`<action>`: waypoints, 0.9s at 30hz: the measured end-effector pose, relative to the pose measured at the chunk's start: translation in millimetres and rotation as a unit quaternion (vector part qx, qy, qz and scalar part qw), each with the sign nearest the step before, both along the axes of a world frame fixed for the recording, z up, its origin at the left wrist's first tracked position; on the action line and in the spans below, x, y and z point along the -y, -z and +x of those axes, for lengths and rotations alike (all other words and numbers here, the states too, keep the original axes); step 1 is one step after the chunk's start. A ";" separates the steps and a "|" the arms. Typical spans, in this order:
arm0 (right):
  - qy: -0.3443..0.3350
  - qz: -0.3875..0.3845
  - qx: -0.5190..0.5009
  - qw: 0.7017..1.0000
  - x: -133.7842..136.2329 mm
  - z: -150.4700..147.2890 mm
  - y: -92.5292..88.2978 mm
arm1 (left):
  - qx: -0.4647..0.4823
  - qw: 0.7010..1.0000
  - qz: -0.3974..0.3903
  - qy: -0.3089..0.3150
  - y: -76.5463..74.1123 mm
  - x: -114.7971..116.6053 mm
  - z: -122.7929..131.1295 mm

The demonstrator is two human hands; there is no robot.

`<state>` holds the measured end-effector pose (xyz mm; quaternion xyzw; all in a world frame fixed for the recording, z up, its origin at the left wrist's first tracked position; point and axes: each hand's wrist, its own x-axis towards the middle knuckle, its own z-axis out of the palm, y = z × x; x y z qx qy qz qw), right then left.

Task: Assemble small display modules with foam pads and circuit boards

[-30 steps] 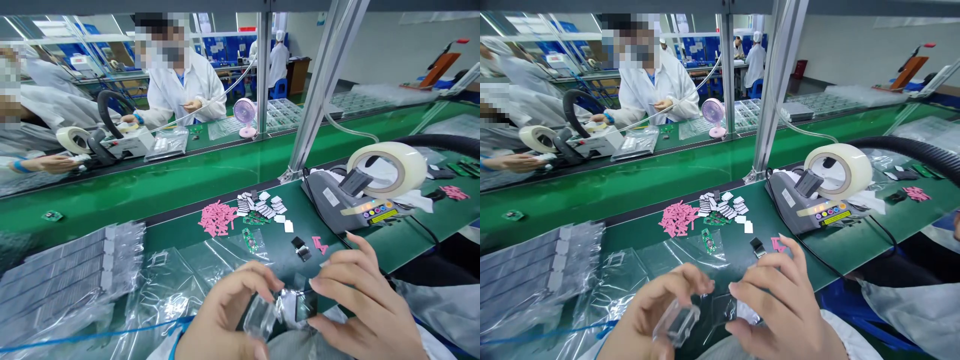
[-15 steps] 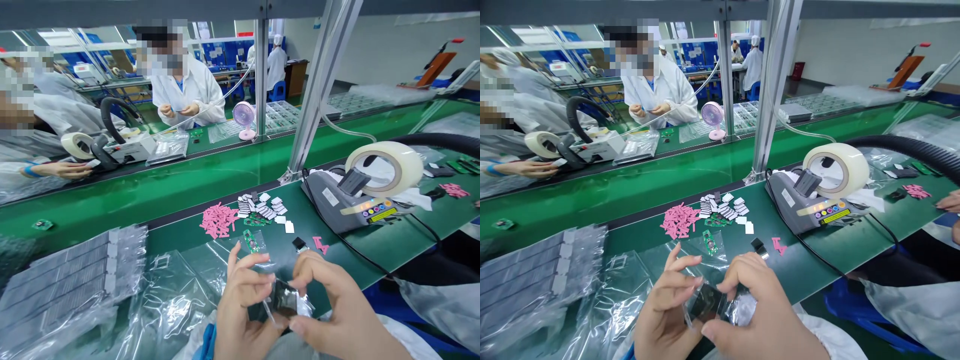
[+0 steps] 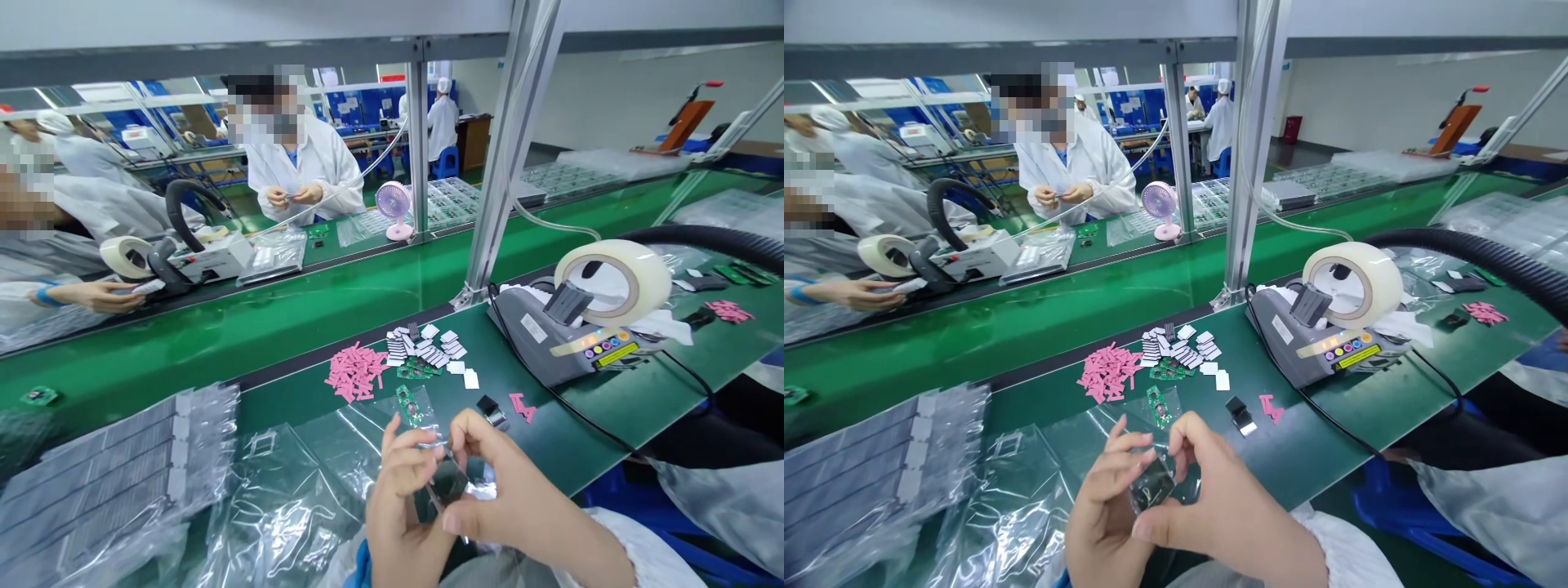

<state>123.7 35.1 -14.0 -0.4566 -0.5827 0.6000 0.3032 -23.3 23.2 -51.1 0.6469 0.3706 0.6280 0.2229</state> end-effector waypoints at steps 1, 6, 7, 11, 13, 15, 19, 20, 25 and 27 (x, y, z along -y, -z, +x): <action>-0.005 0.004 -0.001 1.000 0.7 -0.5 2.2 | 0.054 0.997 -0.047 0.018 1.9 0.9 2.1; -0.004 0.024 -0.105 0.994 4.3 2.9 16.2 | 0.254 0.918 -0.287 0.105 -4.9 3.7 6.8; 0.010 0.036 -0.120 0.992 4.5 4.8 19.0 | 0.275 0.898 -0.323 0.115 -8.4 3.8 6.5; 0.036 0.081 -0.076 0.993 8.4 10.2 24.7 | 0.328 0.843 -0.404 0.138 -18.2 4.3 5.7; 0.038 0.104 -0.045 0.993 11.6 9.5 24.0 | 0.338 0.833 -0.411 0.152 -19.9 4.6 6.2; 0.050 0.144 -0.013 0.988 11.8 8.7 22.9 | 0.357 0.816 -0.418 0.178 -21.2 4.0 5.4; 0.129 0.226 0.147 0.954 -7.5 22.0 27.0 | 0.405 0.778 -0.423 0.227 -24.1 -3.0 -7.1; 0.148 0.230 0.189 0.943 -15.7 30.0 30.1 | 0.415 0.774 -0.420 0.230 -24.4 -5.7 -12.7; 0.179 0.212 0.337 0.900 -46.8 86.3 58.3 | 0.459 0.759 -0.426 0.179 -21.3 -16.0 -41.3; 0.180 0.196 0.377 0.887 -47.6 105.7 72.0 | 0.468 0.748 -0.444 0.160 -19.0 -16.8 -46.4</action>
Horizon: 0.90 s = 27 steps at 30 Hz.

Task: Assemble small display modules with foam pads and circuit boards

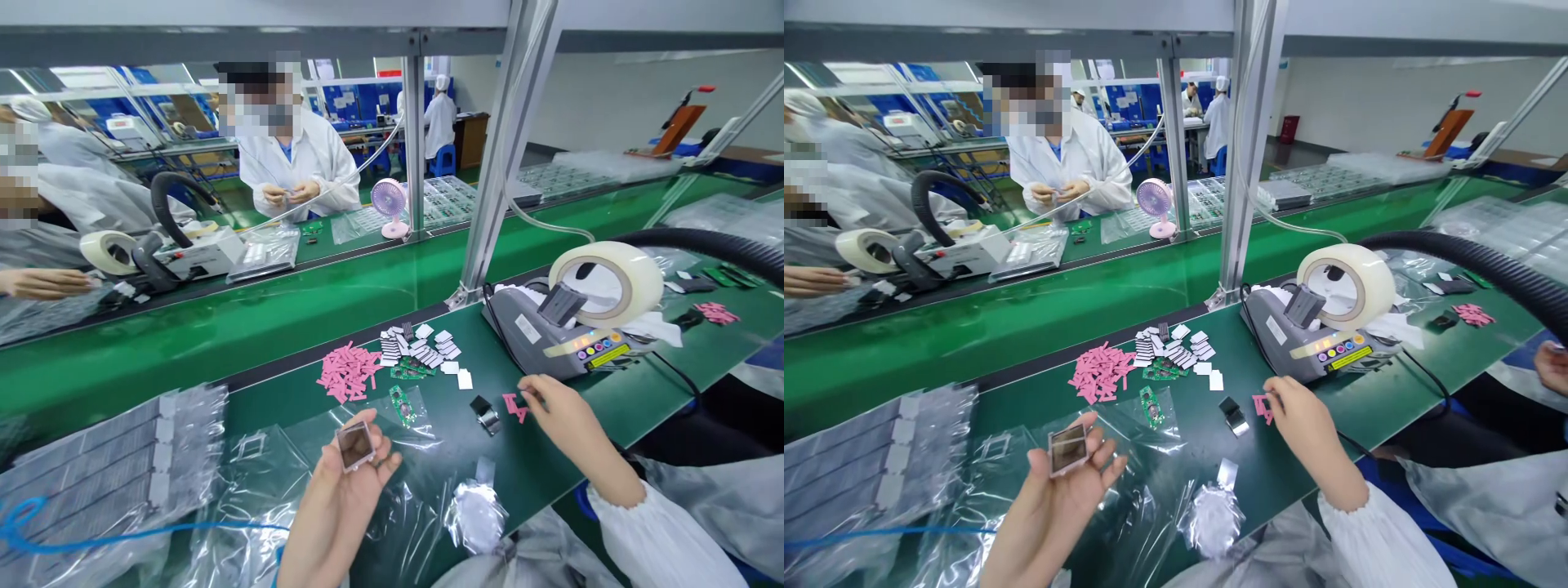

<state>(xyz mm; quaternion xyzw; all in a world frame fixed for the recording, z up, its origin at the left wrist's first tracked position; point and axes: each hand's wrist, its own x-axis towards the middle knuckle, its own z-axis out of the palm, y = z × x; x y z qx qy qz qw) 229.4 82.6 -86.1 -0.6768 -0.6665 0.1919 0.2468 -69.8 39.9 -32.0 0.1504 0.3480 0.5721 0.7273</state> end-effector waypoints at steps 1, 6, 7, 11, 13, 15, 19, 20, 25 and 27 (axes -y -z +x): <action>0.004 -0.010 0.013 1.000 1.7 6.9 6.6 | 0.002 1.000 -0.012 -0.002 1.0 0.3 -0.6; -0.035 -0.052 0.047 0.997 14.3 16.4 32.8 | 0.025 0.999 -0.033 0.031 3.3 3.0 8.0; -0.048 -0.056 0.049 0.996 15.5 16.4 36.2 | 0.027 0.998 -0.030 0.041 3.3 3.3 10.0; -0.078 -0.054 0.055 0.994 14.4 20.9 42.9 | 0.023 0.997 -0.015 0.070 2.3 3.6 12.1; -0.085 -0.046 0.057 0.994 12.5 24.2 43.0 | 0.021 0.997 -0.011 0.075 1.9 3.1 10.3; -0.092 -0.036 0.059 0.993 11.1 26.0 41.6 | 0.018 0.997 -0.008 0.074 1.9 2.3 8.7; -0.104 -0.021 0.062 0.992 8.9 25.7 39.1 | 0.015 0.998 -0.015 0.062 1.9 2.3 11.1; -0.109 -0.018 0.061 0.992 8.2 25.5 39.4 | 0.014 0.998 -0.019 0.062 1.6 3.1 12.9; -0.122 0.011 0.048 0.991 5.1 27.9 46.6 | 0.008 0.996 -0.009 0.090 -0.8 9.2 21.8; -0.120 0.030 0.043 0.991 5.7 29.5 47.2 | 0.005 0.995 -0.003 0.104 -1.3 10.7 24.1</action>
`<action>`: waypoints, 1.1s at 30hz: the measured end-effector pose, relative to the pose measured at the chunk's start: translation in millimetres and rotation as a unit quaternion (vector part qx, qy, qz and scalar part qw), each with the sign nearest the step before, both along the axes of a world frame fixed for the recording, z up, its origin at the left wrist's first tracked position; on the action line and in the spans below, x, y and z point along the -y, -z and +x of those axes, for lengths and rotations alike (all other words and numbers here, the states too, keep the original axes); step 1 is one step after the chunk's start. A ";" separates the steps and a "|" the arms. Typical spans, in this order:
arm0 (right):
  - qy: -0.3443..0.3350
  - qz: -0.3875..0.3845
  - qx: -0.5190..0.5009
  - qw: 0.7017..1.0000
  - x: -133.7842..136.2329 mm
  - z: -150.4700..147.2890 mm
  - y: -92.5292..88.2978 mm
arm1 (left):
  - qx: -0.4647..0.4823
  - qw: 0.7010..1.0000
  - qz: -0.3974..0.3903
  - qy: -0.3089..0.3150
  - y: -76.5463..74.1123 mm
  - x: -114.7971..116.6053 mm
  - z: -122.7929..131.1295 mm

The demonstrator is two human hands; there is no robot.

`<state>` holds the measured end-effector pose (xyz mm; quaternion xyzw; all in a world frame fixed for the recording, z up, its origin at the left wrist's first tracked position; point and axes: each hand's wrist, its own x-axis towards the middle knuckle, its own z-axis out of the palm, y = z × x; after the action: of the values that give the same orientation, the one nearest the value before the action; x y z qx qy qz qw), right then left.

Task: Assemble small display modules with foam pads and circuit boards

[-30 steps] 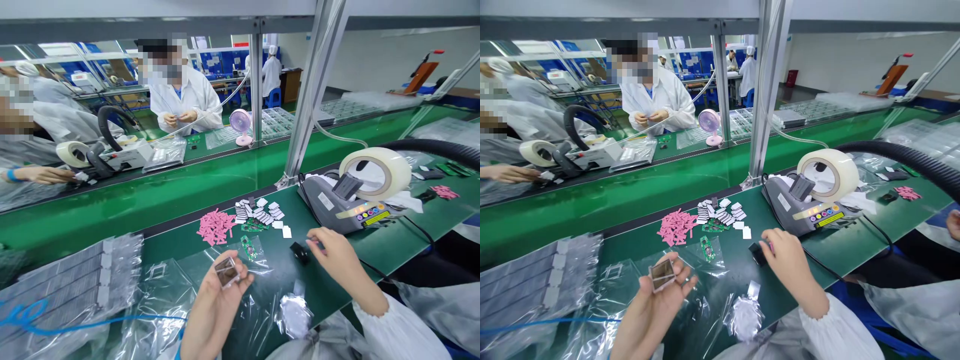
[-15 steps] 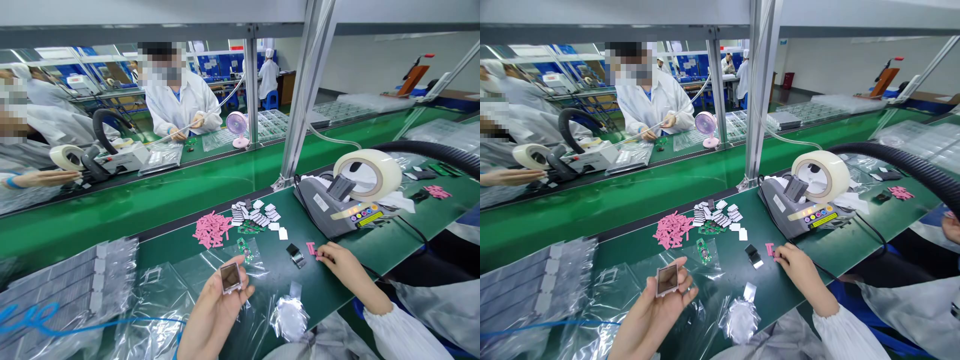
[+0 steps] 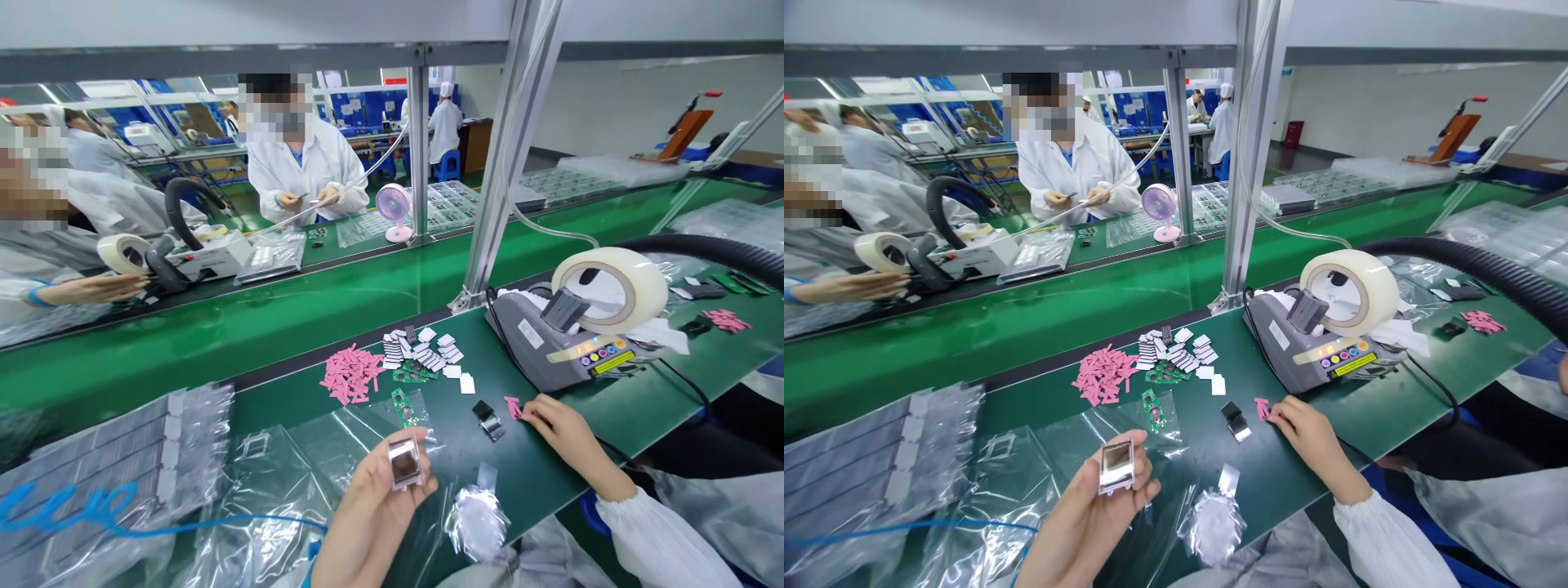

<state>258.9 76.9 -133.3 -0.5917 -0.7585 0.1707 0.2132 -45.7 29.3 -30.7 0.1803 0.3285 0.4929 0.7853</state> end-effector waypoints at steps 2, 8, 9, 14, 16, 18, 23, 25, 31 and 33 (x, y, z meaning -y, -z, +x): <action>-0.006 0.017 -0.010 1.000 3.1 -0.2 -5.8 | -0.002 1.000 0.003 0.010 -0.5 0.8 2.5; -0.060 0.075 -0.065 0.993 31.7 -35.5 -77.0 | -0.043 0.998 0.018 0.037 -7.2 1.7 19.0; -0.086 0.096 -0.081 0.988 37.6 -47.1 -93.6 | -0.042 0.998 0.020 0.042 -8.7 1.7 22.3; -0.177 0.208 -0.114 0.955 54.3 -99.6 -155.0 | -0.029 0.996 0.045 0.067 -14.8 3.1 30.9; -0.182 0.214 -0.091 0.955 55.1 -108.8 -164.0 | -0.012 0.996 0.047 0.070 -16.5 4.5 30.8; -0.176 0.223 -0.067 0.957 54.4 -112.4 -166.9 | 0.007 0.997 0.042 0.069 -17.6 6.0 29.8; -0.189 0.247 -0.045 0.949 52.6 -119.3 -164.8 | 0.022 0.998 0.018 0.056 -18.1 7.6 27.7; -0.170 0.253 -0.061 0.950 52.4 -124.2 -161.0 | 0.028 0.998 0.009 0.056 -17.3 7.7 26.8; -0.151 0.294 -0.106 0.938 48.8 -132.1 -141.5 | 0.038 0.998 -0.014 0.052 -13.6 8.9 24.1; -0.152 0.302 -0.090 0.937 48.1 -130.7 -140.4 | 0.031 0.998 -0.012 0.047 -12.5 9.0 22.8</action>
<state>128.2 28.7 7.1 -0.3595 -0.8328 0.0168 0.4206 -22.9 20.3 -18.2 0.1706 0.3010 0.4572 0.8193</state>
